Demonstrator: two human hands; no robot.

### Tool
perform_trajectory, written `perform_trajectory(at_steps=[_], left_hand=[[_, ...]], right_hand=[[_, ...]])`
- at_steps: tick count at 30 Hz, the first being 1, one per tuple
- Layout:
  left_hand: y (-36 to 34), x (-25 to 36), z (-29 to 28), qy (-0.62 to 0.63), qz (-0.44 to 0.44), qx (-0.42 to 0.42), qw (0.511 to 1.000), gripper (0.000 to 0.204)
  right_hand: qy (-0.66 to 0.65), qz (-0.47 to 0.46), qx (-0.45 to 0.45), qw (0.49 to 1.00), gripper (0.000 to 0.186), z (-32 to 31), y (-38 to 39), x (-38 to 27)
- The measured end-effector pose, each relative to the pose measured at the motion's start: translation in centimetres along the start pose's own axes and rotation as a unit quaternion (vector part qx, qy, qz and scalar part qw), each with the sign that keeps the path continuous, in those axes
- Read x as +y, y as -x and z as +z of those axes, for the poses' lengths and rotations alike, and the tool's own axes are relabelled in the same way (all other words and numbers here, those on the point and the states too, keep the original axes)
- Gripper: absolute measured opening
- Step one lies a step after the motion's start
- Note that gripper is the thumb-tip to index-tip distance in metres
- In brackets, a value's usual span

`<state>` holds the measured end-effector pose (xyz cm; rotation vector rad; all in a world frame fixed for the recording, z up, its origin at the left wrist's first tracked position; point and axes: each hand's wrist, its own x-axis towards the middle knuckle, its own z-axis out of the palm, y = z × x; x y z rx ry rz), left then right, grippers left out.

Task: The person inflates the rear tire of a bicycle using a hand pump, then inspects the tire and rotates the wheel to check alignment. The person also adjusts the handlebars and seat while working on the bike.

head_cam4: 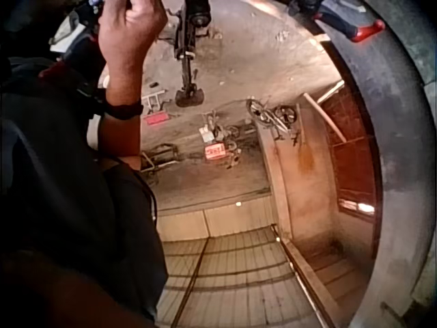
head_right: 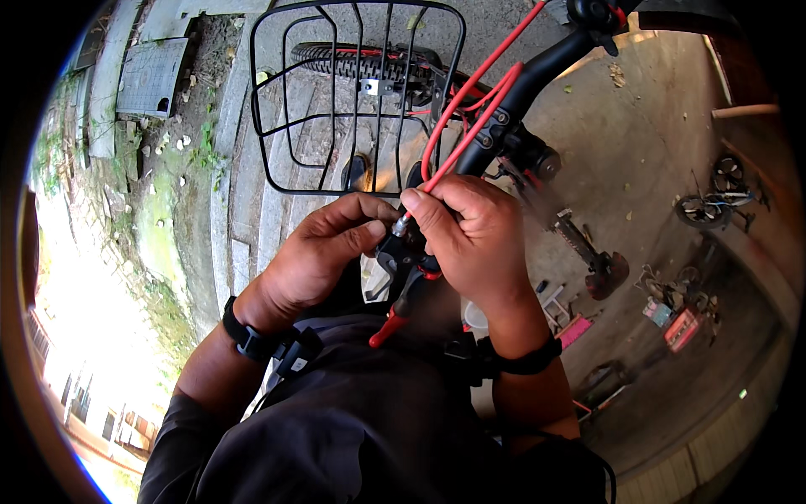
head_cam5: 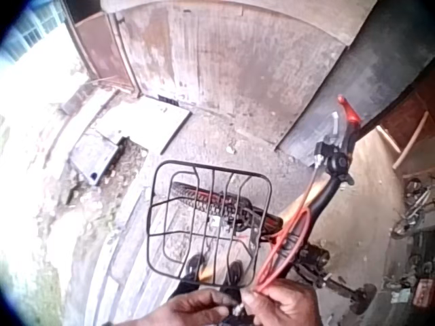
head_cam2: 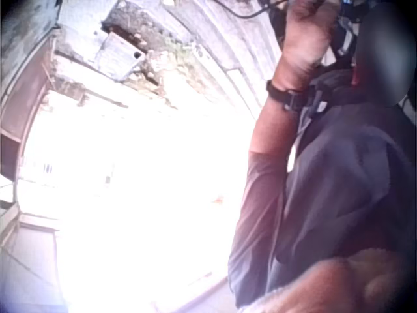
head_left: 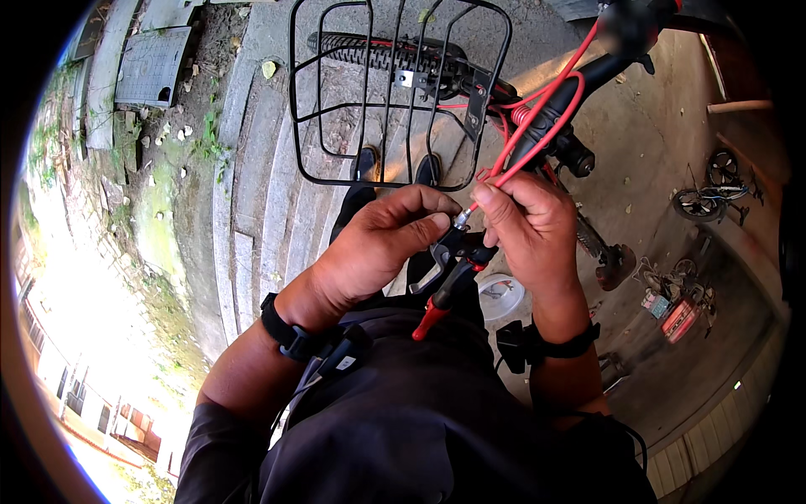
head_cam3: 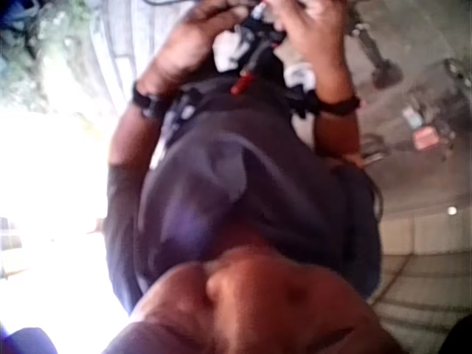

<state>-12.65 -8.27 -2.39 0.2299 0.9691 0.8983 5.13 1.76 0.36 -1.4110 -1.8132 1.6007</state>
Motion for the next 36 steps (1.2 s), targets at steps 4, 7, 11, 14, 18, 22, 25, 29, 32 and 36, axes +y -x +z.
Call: perform_trajectory(at_steps=[4, 7, 11, 14, 18, 22, 25, 29, 32, 36], left_hand=[[-0.2, 0.0, 0.2, -0.003, 0.001, 0.000, 1.000, 0.016], [-0.4, -0.1, 0.7, -0.007, 0.008, 0.007, 1.000, 0.013], [-0.6, -0.1, 0.8, -0.048, -0.009, 0.025, 0.998, 0.012], [-0.6, 0.1, 1.1, -0.051, 0.016, 0.029, 0.998, 0.012], [-0.5, 0.1, 1.0, -0.044, 0.017, 0.019, 0.999, 0.013], [-0.9, -0.1, 0.1, -0.103, 0.023, 0.012, 0.994, 0.019], [-0.7, -0.1, 0.1, -0.071, 0.027, -0.002, 0.997, 0.019], [-0.1, -0.8, 0.4, 0.008, 0.035, -0.011, 0.999, 0.018], [0.0, -1.5, 0.3, 0.043, 0.046, -0.027, 0.998, 0.024], [0.1, -1.7, 0.5, 0.041, 0.062, -0.024, 0.997, 0.024]], right_hand=[[-0.009, 0.003, 0.002, 1.000, 0.022, 0.0, 0.0, -0.1], [-0.001, -0.011, -0.002, 1.000, 0.022, -0.1, -0.2, 0.1], [-0.004, -0.008, 0.005, 1.000, 0.022, 0.0, -0.1, 0.1], [-0.006, -0.006, 0.009, 1.000, 0.022, 0.1, -0.1, 0.0], [-0.001, -0.013, 0.007, 1.000, 0.022, 0.0, -0.1, 0.3], [0.002, -0.013, 0.025, 1.000, 0.022, 0.2, 0.0, 0.1], [-0.009, -0.008, 0.022, 1.000, 0.021, 0.1, 0.3, 0.4], [-0.020, -0.024, 0.039, 0.999, 0.019, 0.4, 0.5, 0.3], [-0.017, -0.036, 0.045, 0.998, 0.018, 0.4, 0.5, 0.5], [-0.022, -0.040, 0.045, 0.998, 0.017, 0.5, 0.6, 0.6]])
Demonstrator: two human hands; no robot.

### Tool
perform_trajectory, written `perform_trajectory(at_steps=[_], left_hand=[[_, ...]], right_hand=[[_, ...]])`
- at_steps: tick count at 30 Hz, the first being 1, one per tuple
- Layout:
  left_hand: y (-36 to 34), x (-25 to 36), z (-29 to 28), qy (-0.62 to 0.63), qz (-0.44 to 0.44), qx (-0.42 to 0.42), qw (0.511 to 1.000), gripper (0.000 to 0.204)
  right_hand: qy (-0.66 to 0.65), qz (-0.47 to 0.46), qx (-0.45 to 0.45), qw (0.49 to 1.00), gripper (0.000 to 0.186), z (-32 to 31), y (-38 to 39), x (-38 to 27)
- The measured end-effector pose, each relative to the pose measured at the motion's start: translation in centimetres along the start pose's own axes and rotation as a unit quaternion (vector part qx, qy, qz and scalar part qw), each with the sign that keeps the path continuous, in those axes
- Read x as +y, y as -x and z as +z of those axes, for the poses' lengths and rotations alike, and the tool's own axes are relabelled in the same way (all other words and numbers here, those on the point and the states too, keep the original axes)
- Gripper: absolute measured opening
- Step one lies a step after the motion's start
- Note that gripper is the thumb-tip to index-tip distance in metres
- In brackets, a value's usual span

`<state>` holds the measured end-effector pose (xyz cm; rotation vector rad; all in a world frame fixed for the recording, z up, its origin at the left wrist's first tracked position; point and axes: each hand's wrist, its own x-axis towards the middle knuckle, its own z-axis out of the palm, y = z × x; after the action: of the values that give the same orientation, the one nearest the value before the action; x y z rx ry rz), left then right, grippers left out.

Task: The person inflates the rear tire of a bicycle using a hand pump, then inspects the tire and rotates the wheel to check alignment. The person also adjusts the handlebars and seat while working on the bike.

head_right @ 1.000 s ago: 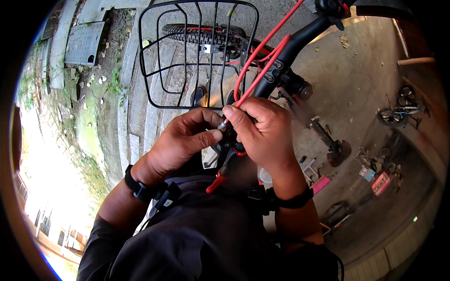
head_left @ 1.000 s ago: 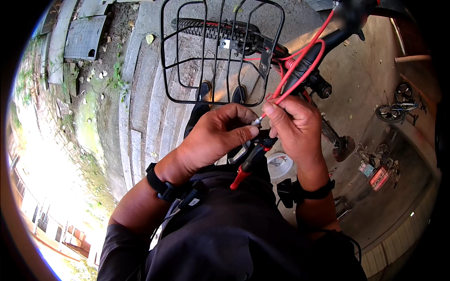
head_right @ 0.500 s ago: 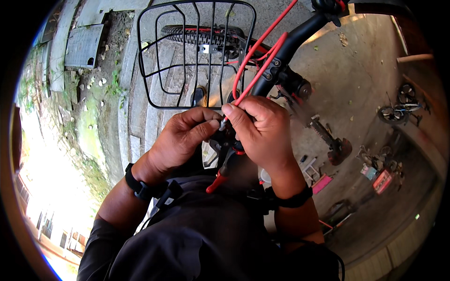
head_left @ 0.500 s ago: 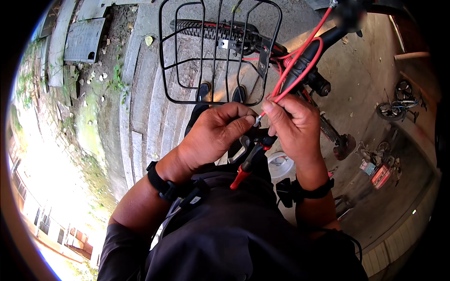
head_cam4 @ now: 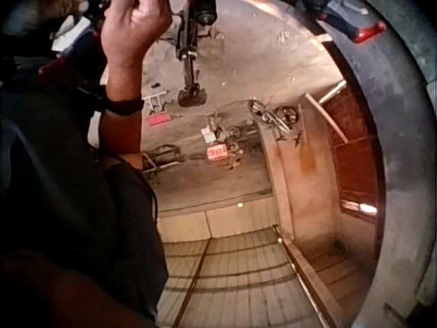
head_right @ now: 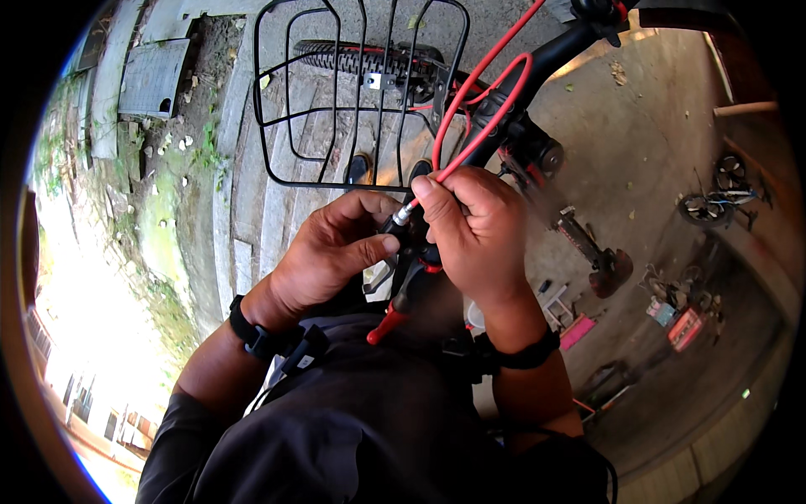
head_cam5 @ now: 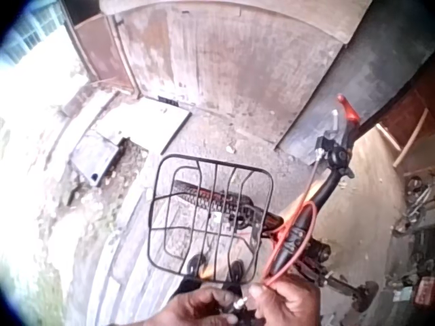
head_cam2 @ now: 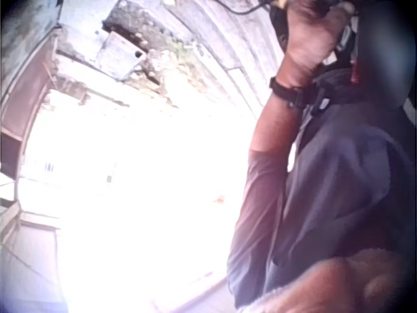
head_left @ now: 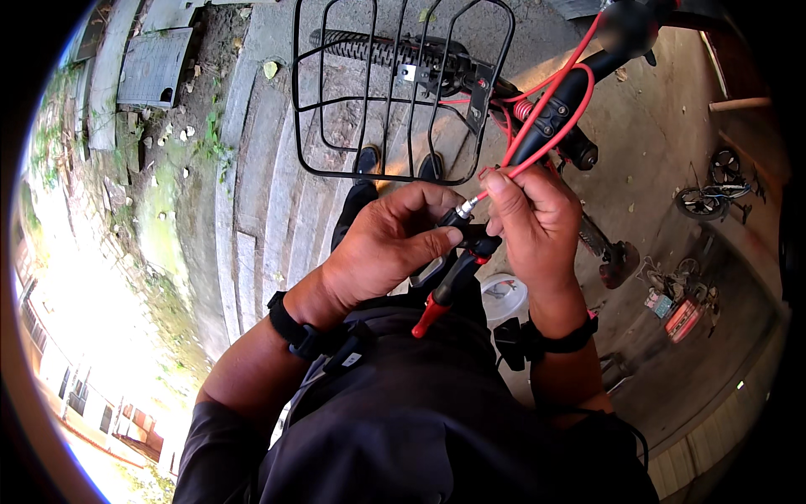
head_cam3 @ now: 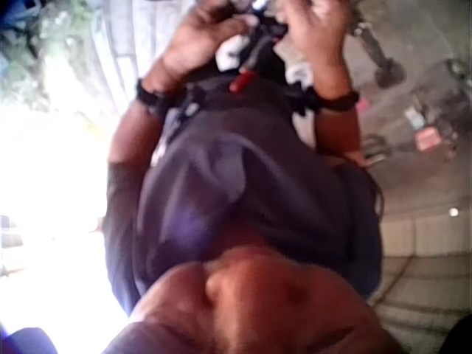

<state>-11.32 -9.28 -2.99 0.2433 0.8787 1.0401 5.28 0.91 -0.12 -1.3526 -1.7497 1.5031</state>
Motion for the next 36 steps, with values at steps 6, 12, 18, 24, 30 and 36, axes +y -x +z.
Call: perform_trajectory(at_steps=[6, 12, 18, 24, 30, 36], left_hand=[[0.3, 0.2, 0.0, -0.012, 0.000, 0.008, 1.000, 0.022], [0.3, 0.5, -0.1, -0.009, -0.005, -0.001, 1.000, 0.025], [-0.7, -0.6, 0.9, -0.041, 0.084, 0.027, 0.995, 0.023], [-1.2, -0.2, 1.7, -0.108, 0.066, 0.078, 0.989, 0.023], [-0.8, -0.3, 1.8, -0.123, 0.075, 0.089, 0.986, 0.018], [-0.4, 0.6, 2.1, -0.177, 0.012, 0.108, 0.978, 0.020]], right_hand=[[-0.027, 0.013, 0.007, 1.000, 0.016, -0.1, 0.3, 0.1], [-0.040, 0.015, 0.011, 0.999, 0.016, -0.2, 0.4, 0.2], [-0.033, -0.007, 0.014, 0.999, 0.015, -0.1, 0.1, 0.1], [-0.029, -0.022, 0.020, 0.999, 0.015, -0.3, 0.1, 0.3], [-0.034, -0.025, 0.010, 0.999, 0.015, -0.3, 0.0, 0.2], [-0.029, -0.024, 0.001, 0.999, 0.014, -0.4, 0.1, 0.5]])
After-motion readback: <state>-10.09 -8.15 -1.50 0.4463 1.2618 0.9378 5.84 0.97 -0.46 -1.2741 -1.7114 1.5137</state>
